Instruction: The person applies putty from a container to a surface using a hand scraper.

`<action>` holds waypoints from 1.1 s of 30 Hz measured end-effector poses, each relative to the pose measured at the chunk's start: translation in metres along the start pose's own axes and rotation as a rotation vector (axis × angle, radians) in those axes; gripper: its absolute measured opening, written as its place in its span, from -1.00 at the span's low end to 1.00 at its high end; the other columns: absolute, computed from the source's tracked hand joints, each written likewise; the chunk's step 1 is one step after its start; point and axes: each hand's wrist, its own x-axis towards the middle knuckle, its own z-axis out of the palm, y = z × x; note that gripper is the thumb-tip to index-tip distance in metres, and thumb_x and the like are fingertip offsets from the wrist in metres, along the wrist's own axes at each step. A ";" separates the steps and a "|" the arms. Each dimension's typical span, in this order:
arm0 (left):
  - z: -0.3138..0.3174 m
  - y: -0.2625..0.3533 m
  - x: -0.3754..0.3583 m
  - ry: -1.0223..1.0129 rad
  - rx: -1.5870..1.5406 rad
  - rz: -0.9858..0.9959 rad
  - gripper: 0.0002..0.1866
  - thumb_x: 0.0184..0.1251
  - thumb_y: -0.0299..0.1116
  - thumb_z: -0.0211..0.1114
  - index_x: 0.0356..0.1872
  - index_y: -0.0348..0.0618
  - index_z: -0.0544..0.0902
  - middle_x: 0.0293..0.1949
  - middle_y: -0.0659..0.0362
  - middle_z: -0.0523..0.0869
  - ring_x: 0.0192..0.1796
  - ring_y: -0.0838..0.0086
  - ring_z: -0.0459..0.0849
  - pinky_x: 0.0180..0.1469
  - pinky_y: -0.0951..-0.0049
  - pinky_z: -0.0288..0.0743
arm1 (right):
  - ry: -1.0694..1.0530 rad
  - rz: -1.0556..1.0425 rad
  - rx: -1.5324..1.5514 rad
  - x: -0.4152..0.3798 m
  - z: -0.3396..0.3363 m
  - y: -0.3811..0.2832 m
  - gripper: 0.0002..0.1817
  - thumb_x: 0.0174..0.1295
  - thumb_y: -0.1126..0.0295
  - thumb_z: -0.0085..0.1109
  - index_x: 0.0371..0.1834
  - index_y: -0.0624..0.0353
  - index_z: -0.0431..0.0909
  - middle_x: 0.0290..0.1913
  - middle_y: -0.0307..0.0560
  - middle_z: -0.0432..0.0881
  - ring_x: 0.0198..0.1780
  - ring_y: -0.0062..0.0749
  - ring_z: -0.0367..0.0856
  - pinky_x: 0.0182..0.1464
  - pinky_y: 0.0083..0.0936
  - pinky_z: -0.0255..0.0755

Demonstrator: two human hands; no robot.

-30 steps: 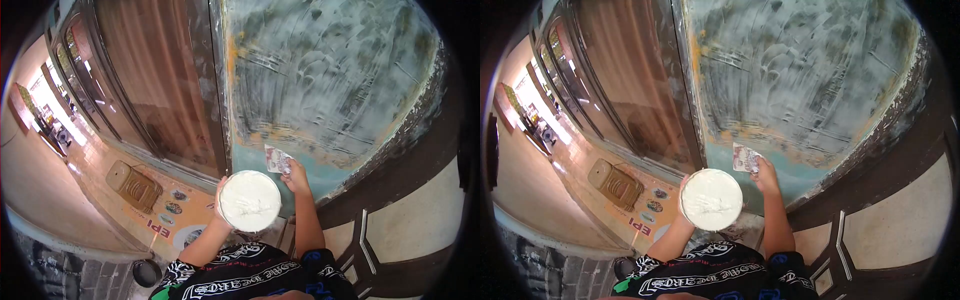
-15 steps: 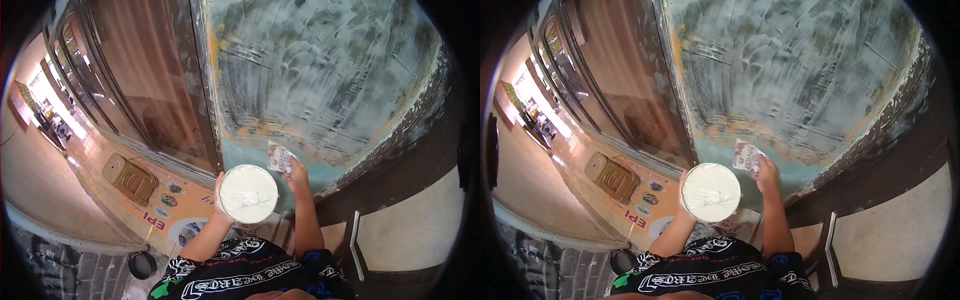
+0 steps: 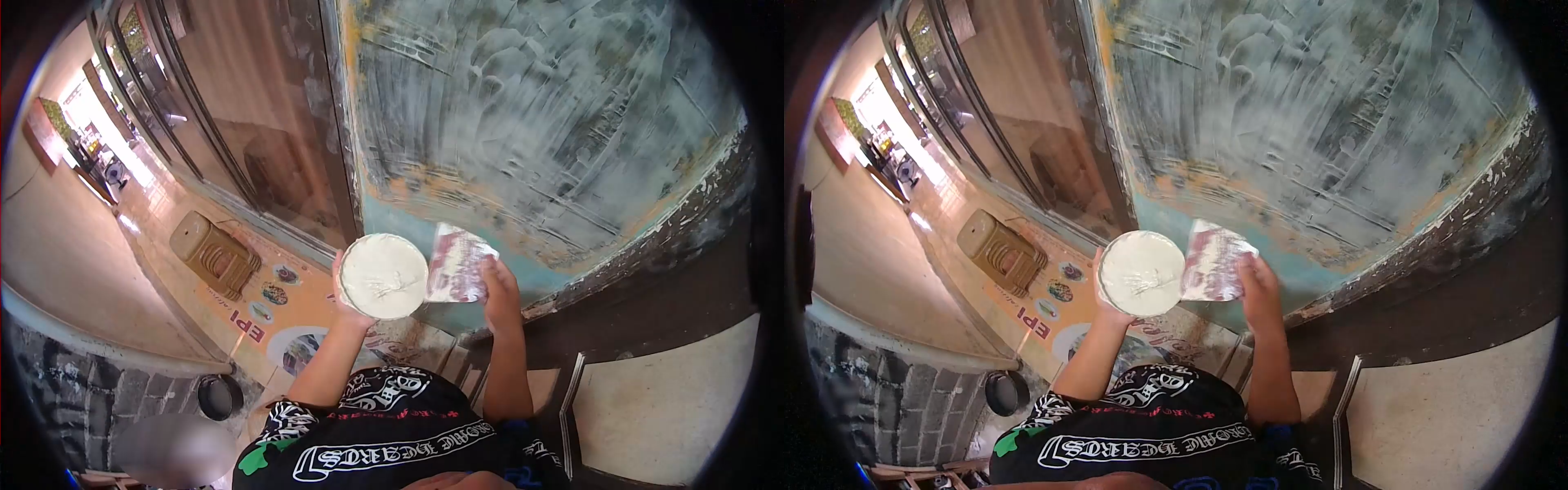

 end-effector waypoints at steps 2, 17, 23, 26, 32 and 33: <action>0.001 -0.007 0.004 -0.019 -0.108 -0.015 -0.20 0.47 0.35 -0.07 0.44 -0.08 0.49 0.41 -0.01 0.55 0.41 -0.01 0.52 0.47 -0.11 0.33 | -0.109 -0.001 -0.121 0.009 0.014 -0.018 -0.63 0.56 0.38 0.07 0.32 0.35 0.42 -0.01 -0.24 0.67 -0.05 -0.66 0.61 0.05 -0.65 0.47; 0.007 -0.024 0.010 0.007 -0.109 0.008 -0.19 0.50 0.33 -0.12 0.44 -0.15 0.46 0.40 -0.05 0.54 0.40 -0.03 0.52 0.48 -0.16 0.30 | -0.267 -0.071 -0.284 0.025 0.056 -0.019 -0.61 0.49 0.44 0.15 0.31 0.33 0.43 -0.29 -0.19 0.70 -0.32 -0.73 0.55 -0.31 -0.63 0.42; 0.020 -0.022 0.006 -0.026 -0.127 0.005 -0.21 0.54 0.30 -0.12 0.44 -0.17 0.47 0.40 -0.05 0.55 0.39 -0.01 0.53 0.48 -0.13 0.31 | -0.301 -0.099 -0.358 0.032 0.044 -0.020 -0.64 0.51 0.48 0.11 0.31 0.33 0.44 -0.13 -0.21 0.69 -0.22 -0.70 0.59 -0.17 -0.65 0.48; 0.009 -0.021 0.008 -0.076 -0.175 -0.016 -0.21 0.54 0.30 -0.12 0.44 -0.17 0.47 0.39 -0.05 0.55 0.38 0.00 0.54 0.49 -0.13 0.30 | -0.320 0.011 -0.375 0.031 0.052 -0.019 -0.64 0.50 0.49 0.12 0.30 0.34 0.44 -0.12 -0.20 0.68 -0.15 -0.70 0.58 -0.10 -0.66 0.48; 0.017 -0.021 0.007 -0.027 -0.167 -0.013 -0.19 0.49 0.33 -0.12 0.43 -0.17 0.48 0.40 -0.05 0.55 0.40 -0.01 0.53 0.48 -0.13 0.31 | -0.329 -0.041 -0.233 0.035 0.045 -0.019 -0.63 0.49 0.51 0.12 0.30 0.37 0.45 -0.13 -0.20 0.70 -0.23 -0.69 0.60 -0.16 -0.66 0.49; 0.019 -0.021 0.006 -0.088 -0.159 -0.026 -0.20 0.51 0.32 -0.11 0.42 -0.16 0.49 0.39 -0.04 0.56 0.39 0.00 0.54 0.48 -0.12 0.31 | -0.308 0.002 -0.317 0.036 0.046 -0.017 -0.64 0.49 0.52 0.12 0.30 0.37 0.45 -0.13 -0.20 0.70 -0.21 -0.69 0.60 -0.15 -0.66 0.49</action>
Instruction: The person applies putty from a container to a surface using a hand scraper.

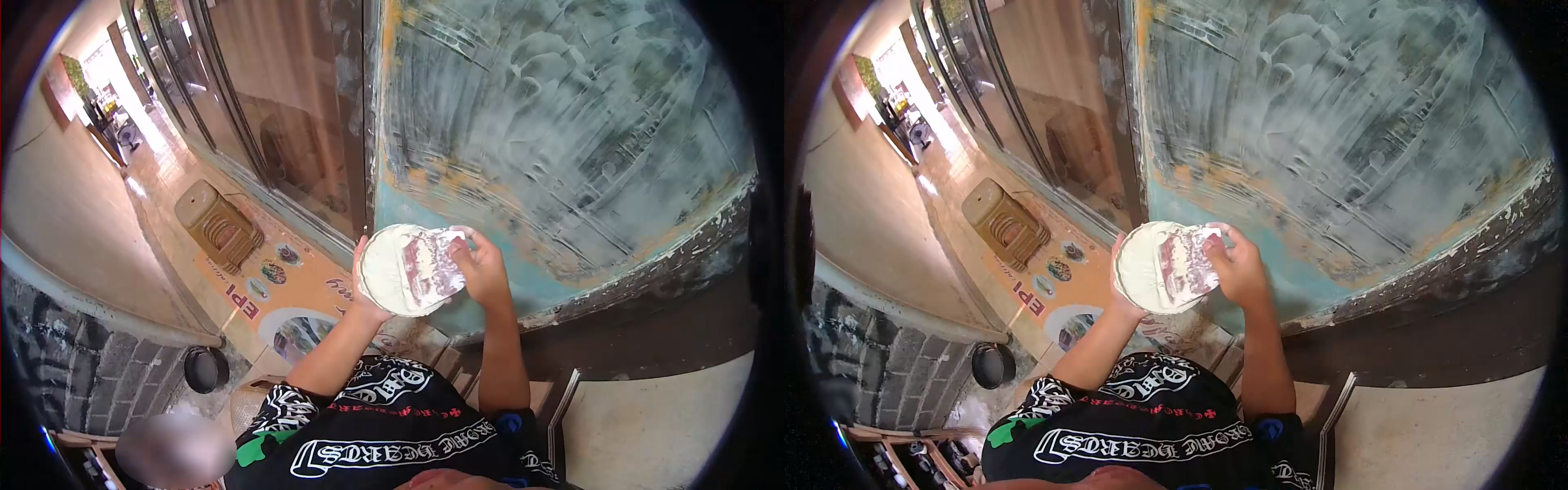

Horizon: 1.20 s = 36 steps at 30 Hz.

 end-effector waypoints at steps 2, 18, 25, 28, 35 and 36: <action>-0.005 0.003 -0.001 0.035 0.002 0.020 -0.22 0.53 0.31 -0.10 0.41 -0.15 0.51 0.38 -0.03 0.57 0.37 0.01 0.55 0.48 -0.12 0.32 | 0.037 0.011 -0.171 0.002 0.000 0.004 -0.64 0.48 0.52 0.13 0.29 0.37 0.46 -0.13 -0.17 0.72 -0.22 -0.68 0.62 -0.15 -0.66 0.50; -0.016 0.014 -0.007 0.090 0.084 0.046 -0.17 0.51 0.35 -0.14 0.45 -0.14 0.46 0.43 -0.04 0.51 0.42 -0.03 0.50 0.50 -0.17 0.27 | -0.007 0.036 -0.012 0.009 0.005 0.003 -0.64 0.49 0.49 0.13 0.29 0.37 0.45 -0.16 -0.16 0.72 -0.18 -0.66 0.64 -0.14 -0.63 0.52; -0.018 0.024 -0.005 0.024 0.043 0.051 -0.17 0.51 0.34 -0.14 0.47 -0.16 0.44 0.44 -0.05 0.50 0.43 -0.02 0.50 0.51 -0.15 0.26 | -0.015 -0.069 0.000 0.018 0.009 0.011 -0.67 0.49 0.50 0.13 0.25 0.37 0.48 -0.21 -0.24 0.70 -0.25 -0.68 0.60 -0.15 -0.64 0.51; -0.015 0.028 -0.008 0.083 0.020 0.051 -0.17 0.51 0.35 -0.13 0.46 -0.17 0.45 0.44 -0.06 0.50 0.43 -0.02 0.50 0.51 -0.14 0.26 | -0.019 -0.014 -0.120 0.018 0.013 0.005 -0.65 0.51 0.43 0.13 0.27 0.36 0.47 -0.20 -0.15 0.74 -0.25 -0.67 0.63 -0.21 -0.64 0.49; -0.012 0.044 -0.013 0.091 0.085 0.094 -0.16 0.50 0.34 -0.13 0.45 -0.18 0.46 0.43 -0.05 0.52 0.41 -0.03 0.51 0.50 -0.14 0.28 | -0.082 0.002 0.004 0.032 0.032 0.008 -0.65 0.48 0.49 0.15 0.27 0.38 0.44 -0.21 -0.15 0.74 -0.25 -0.67 0.64 -0.22 -0.63 0.49; -0.014 0.048 -0.015 0.145 0.069 0.119 -0.17 0.49 0.34 -0.12 0.45 -0.17 0.46 0.43 -0.04 0.52 0.41 -0.03 0.51 0.50 -0.15 0.27 | -0.062 -0.020 0.004 0.033 0.033 0.008 -0.66 0.49 0.49 0.15 0.27 0.36 0.46 -0.17 -0.15 0.74 -0.23 -0.67 0.64 -0.19 -0.63 0.51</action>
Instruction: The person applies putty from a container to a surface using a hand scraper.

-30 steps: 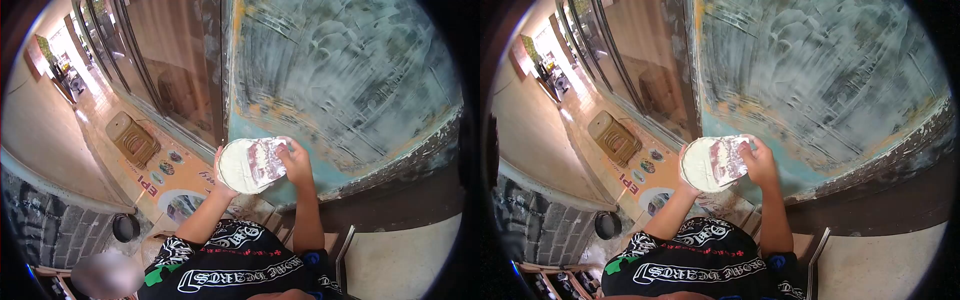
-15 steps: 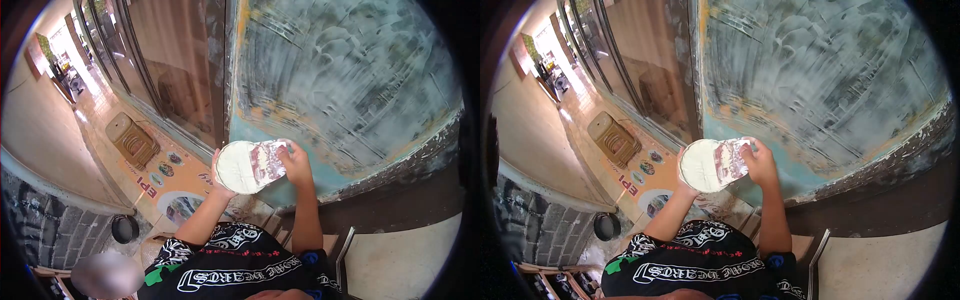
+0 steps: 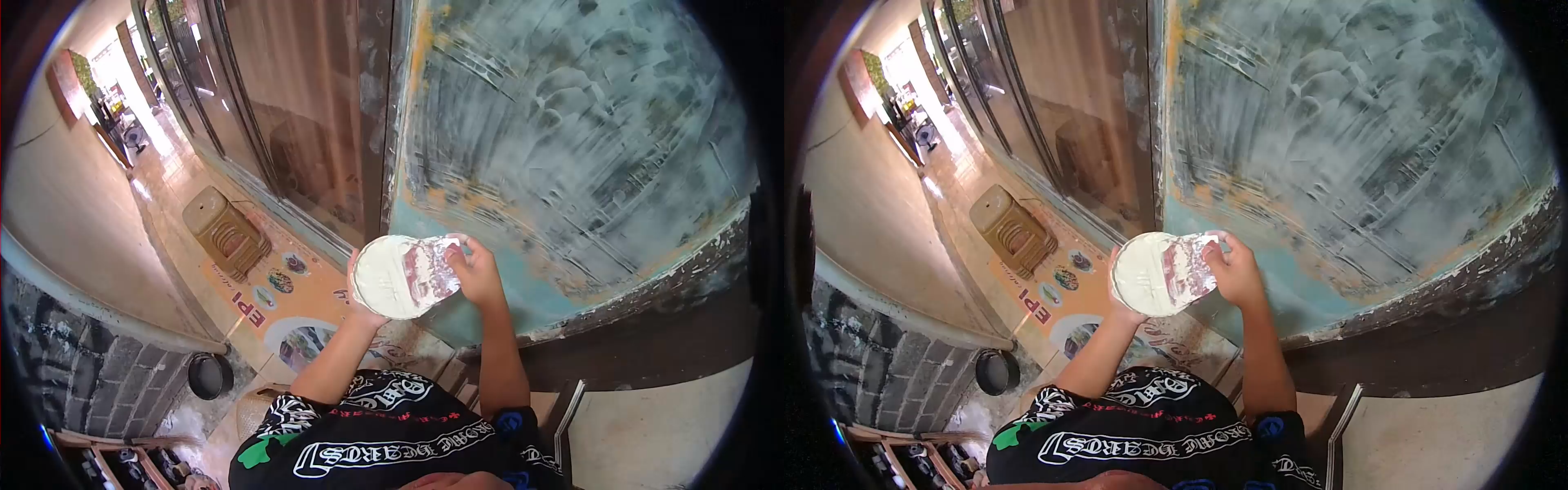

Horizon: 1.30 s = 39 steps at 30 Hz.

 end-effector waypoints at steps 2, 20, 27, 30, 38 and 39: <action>0.002 0.005 -0.002 0.031 0.000 0.009 -0.20 0.49 0.32 -0.10 0.44 -0.12 0.48 0.43 -0.02 0.52 0.42 -0.03 0.50 0.50 -0.18 0.25 | 0.032 -0.056 0.063 0.004 -0.003 0.006 -0.69 0.52 0.47 0.13 0.24 0.34 0.46 -0.09 -0.19 0.70 -0.14 -0.69 0.61 -0.10 -0.63 0.50; -0.036 0.069 0.014 -0.088 -0.006 0.002 -0.07 0.27 0.48 0.01 0.51 0.04 0.39 0.50 -0.01 0.39 0.48 -0.24 0.34 0.30 -0.81 0.03 | 0.624 -0.247 -0.954 0.098 0.045 0.037 -0.73 0.33 0.10 0.27 -0.23 0.06 0.53 -0.33 0.06 0.73 -0.26 0.24 0.68 -0.24 0.10 0.48; -0.043 0.084 0.000 -0.114 0.064 -0.018 -0.04 0.25 0.50 0.01 0.51 0.03 0.38 0.50 -0.04 0.39 0.48 -0.29 0.33 0.30 -0.80 0.05 | 0.749 -0.129 -0.915 0.084 0.033 0.055 -0.70 0.30 0.07 0.31 -0.30 0.06 0.56 -0.35 0.00 0.75 -0.25 0.20 0.70 -0.24 0.07 0.49; -0.041 0.089 0.002 -0.131 0.017 -0.039 -0.04 0.26 0.50 0.00 0.52 0.02 0.37 0.51 -0.05 0.38 0.47 -0.30 0.33 0.31 -0.79 0.07 | 0.620 -0.152 -0.915 0.089 0.056 0.057 -0.67 0.31 0.03 0.30 -0.28 0.07 0.61 -0.33 0.07 0.75 -0.22 0.24 0.70 -0.20 0.09 0.51; -0.040 0.099 -0.001 -0.153 0.043 -0.042 -0.03 0.27 0.51 0.00 0.53 0.01 0.35 0.52 -0.06 0.36 0.47 -0.29 0.34 0.30 -0.77 0.11 | 0.841 -0.143 -0.944 0.082 0.022 0.053 -0.66 0.30 0.01 0.29 -0.32 0.06 0.62 -0.36 0.07 0.75 -0.28 0.23 0.69 -0.25 0.10 0.50; -0.041 0.101 -0.001 -0.093 0.014 -0.016 -0.03 0.27 0.51 -0.01 0.53 0.01 0.35 0.52 -0.07 0.35 0.47 -0.31 0.33 0.30 -0.78 0.10 | 0.842 -0.144 -0.948 0.073 0.023 0.056 -0.66 0.30 0.01 0.29 -0.32 0.06 0.62 -0.36 0.07 0.75 -0.28 0.23 0.69 -0.25 0.10 0.50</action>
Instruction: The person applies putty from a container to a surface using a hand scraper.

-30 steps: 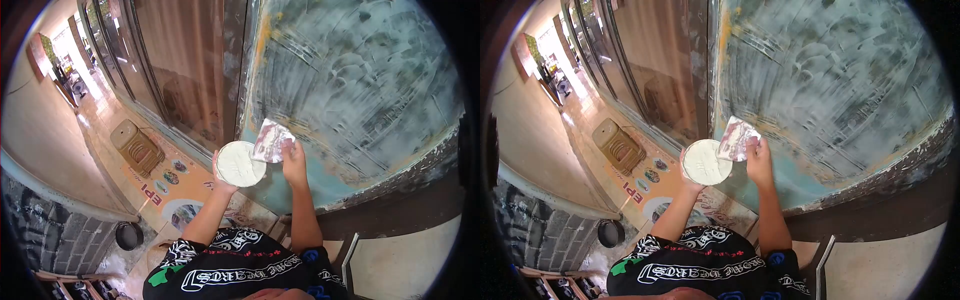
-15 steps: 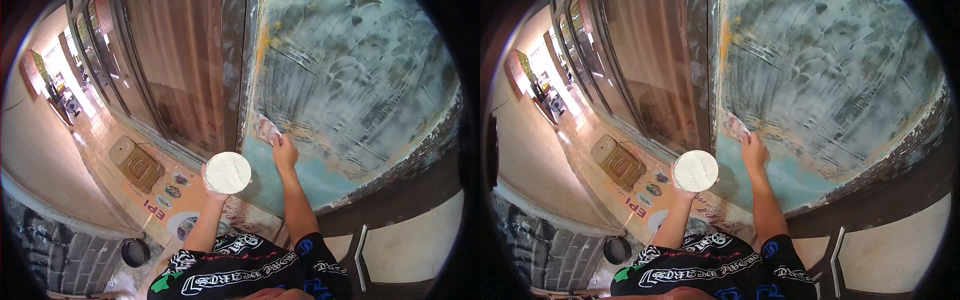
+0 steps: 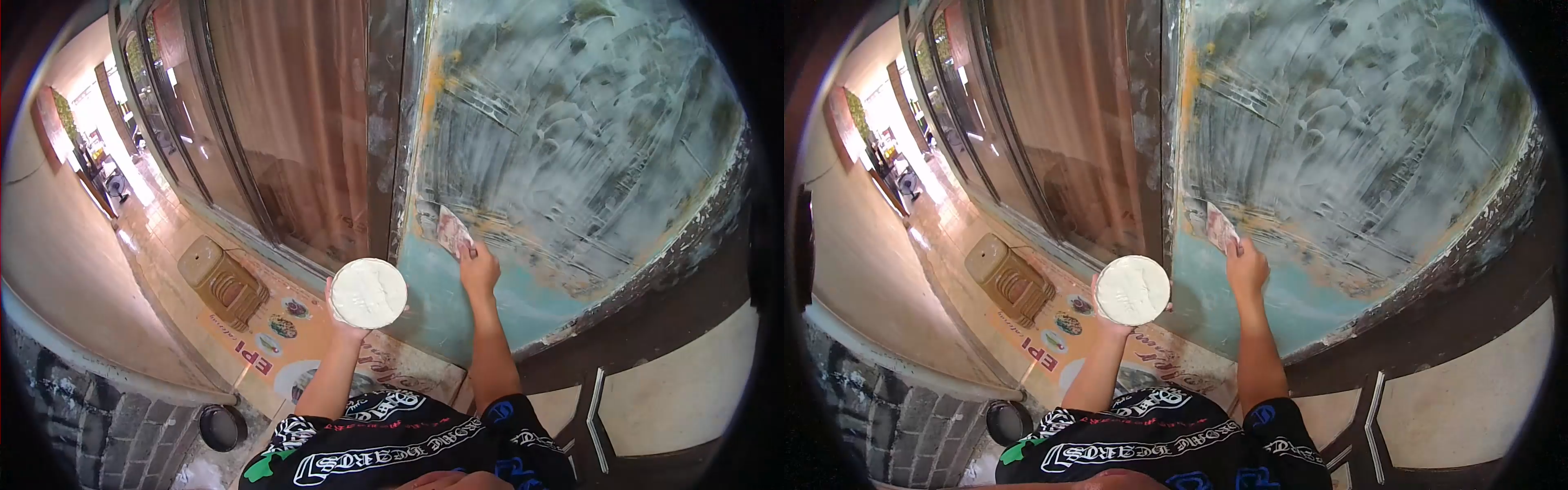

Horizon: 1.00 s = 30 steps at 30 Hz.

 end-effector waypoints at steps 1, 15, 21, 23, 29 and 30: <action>0.005 0.002 -0.002 -0.062 -0.089 -0.033 -0.03 0.26 0.51 -0.01 0.53 0.01 0.34 0.53 -0.09 0.33 0.47 -0.35 0.31 0.29 -0.80 0.07 | -0.022 -0.023 0.045 -0.008 -0.005 0.001 -0.66 0.29 0.02 0.31 -0.34 0.07 0.61 -0.36 0.06 0.75 -0.28 0.22 0.69 -0.25 0.09 0.50; 0.006 0.014 -0.005 -0.028 -0.038 -0.025 -0.06 0.26 0.50 0.01 0.51 0.07 0.38 0.52 -0.05 0.36 0.48 -0.29 0.33 0.29 -0.79 0.09 | 0.023 0.091 0.072 -0.002 -0.021 0.003 -0.64 0.27 0.03 0.35 -0.27 0.14 0.64 -0.38 0.08 0.74 -0.29 0.18 0.71 -0.22 0.02 0.53; 0.011 0.010 0.004 -0.009 0.038 -0.052 -0.07 0.30 0.49 0.00 0.54 0.08 0.35 0.55 -0.03 0.32 0.51 -0.28 0.28 0.30 -0.78 0.08 | -0.229 -0.043 -0.062 -0.003 0.014 -0.035 -0.64 0.28 -0.03 0.32 -0.25 0.05 0.66 -0.29 0.07 0.75 -0.21 0.20 0.70 -0.14 0.07 0.51; 0.012 0.010 0.005 0.004 0.059 -0.048 -0.07 0.29 0.50 -0.01 0.54 0.08 0.35 0.55 -0.03 0.32 0.51 -0.28 0.28 0.30 -0.77 0.09 | -0.111 -0.026 -0.039 0.008 0.008 -0.024 -0.65 0.26 0.00 0.35 -0.26 0.06 0.67 -0.35 0.07 0.73 -0.27 0.18 0.69 -0.20 0.04 0.50; 0.013 0.018 0.001 -0.053 0.044 -0.032 0.00 0.27 0.50 0.02 0.54 -0.05 0.31 0.50 -0.20 0.35 0.42 -0.47 0.33 0.24 -0.76 0.20 | 0.032 0.049 -0.083 0.004 -0.048 0.014 -0.63 0.21 0.00 0.42 -0.30 0.10 0.66 -0.44 0.08 0.70 -0.35 0.12 0.68 -0.31 -0.04 0.47; 0.011 0.017 0.003 -0.053 0.041 -0.032 0.00 0.27 0.50 0.02 0.54 -0.05 0.31 0.50 -0.20 0.35 0.42 -0.47 0.33 0.24 -0.76 0.20 | 0.016 0.009 0.015 -0.005 -0.035 0.012 -0.63 0.20 0.01 0.42 -0.30 0.10 0.67 -0.44 0.08 0.70 -0.34 0.13 0.68 -0.30 -0.03 0.47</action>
